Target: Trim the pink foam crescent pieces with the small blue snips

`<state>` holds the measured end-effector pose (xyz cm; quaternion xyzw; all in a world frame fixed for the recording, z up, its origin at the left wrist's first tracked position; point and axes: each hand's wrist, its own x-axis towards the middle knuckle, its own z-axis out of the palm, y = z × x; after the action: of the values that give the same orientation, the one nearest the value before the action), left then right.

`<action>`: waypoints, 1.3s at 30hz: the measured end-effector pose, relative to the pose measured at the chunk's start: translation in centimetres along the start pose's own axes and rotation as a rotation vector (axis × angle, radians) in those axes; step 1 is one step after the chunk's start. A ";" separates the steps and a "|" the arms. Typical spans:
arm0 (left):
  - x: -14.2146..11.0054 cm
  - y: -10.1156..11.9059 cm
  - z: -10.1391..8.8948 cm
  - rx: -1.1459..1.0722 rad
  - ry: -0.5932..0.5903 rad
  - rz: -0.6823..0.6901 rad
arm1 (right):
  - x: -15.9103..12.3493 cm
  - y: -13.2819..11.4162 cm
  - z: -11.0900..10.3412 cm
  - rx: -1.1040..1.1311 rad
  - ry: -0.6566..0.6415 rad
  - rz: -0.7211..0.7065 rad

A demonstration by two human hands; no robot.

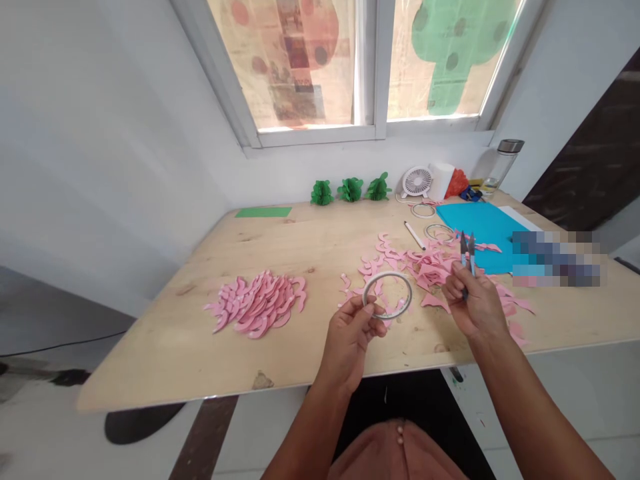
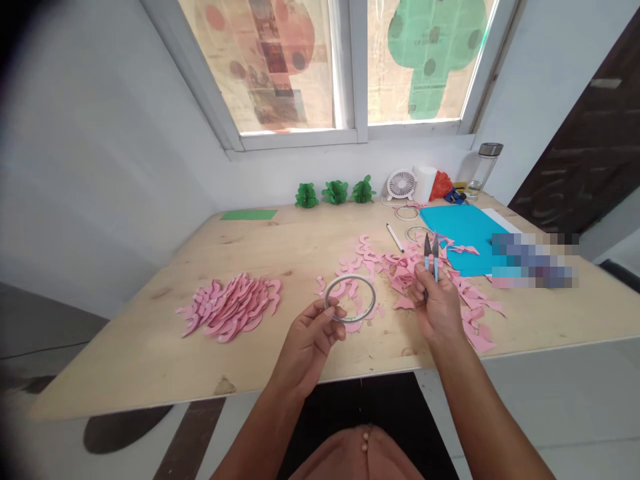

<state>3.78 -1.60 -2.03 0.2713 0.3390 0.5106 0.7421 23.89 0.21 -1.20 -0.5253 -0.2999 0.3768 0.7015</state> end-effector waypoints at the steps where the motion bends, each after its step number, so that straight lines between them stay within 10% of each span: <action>1: -0.2 0.1 -0.1 -0.011 0.002 -0.010 | 0.6 0.1 -0.3 -0.048 0.035 -0.033; 8: -1.4 0.0 -0.6 -0.029 0.004 -0.051 | 4.3 1.0 -3.3 -0.415 0.239 -0.172; 13: -1.9 -0.2 -1.0 -0.040 -0.007 -0.071 | 1.8 0.8 -3.9 -0.446 0.269 -0.167; 24: -3.7 -2.0 -0.6 -0.138 -0.047 -0.139 | -9.0 2.4 -0.2 0.244 -0.241 0.351; 30: -5.3 -2.5 -0.6 -0.057 -0.058 -0.124 | -10.1 1.5 -0.4 0.175 -0.230 0.341; 39: -4.9 2.4 -1.7 0.605 -0.031 0.265 | -9.7 1.0 -1.2 -0.197 -0.434 0.216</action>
<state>-0.13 -5.31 -0.17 0.5290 0.4259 0.4745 0.5600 19.44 -8.41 -2.76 -0.5267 -0.4210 0.5224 0.5220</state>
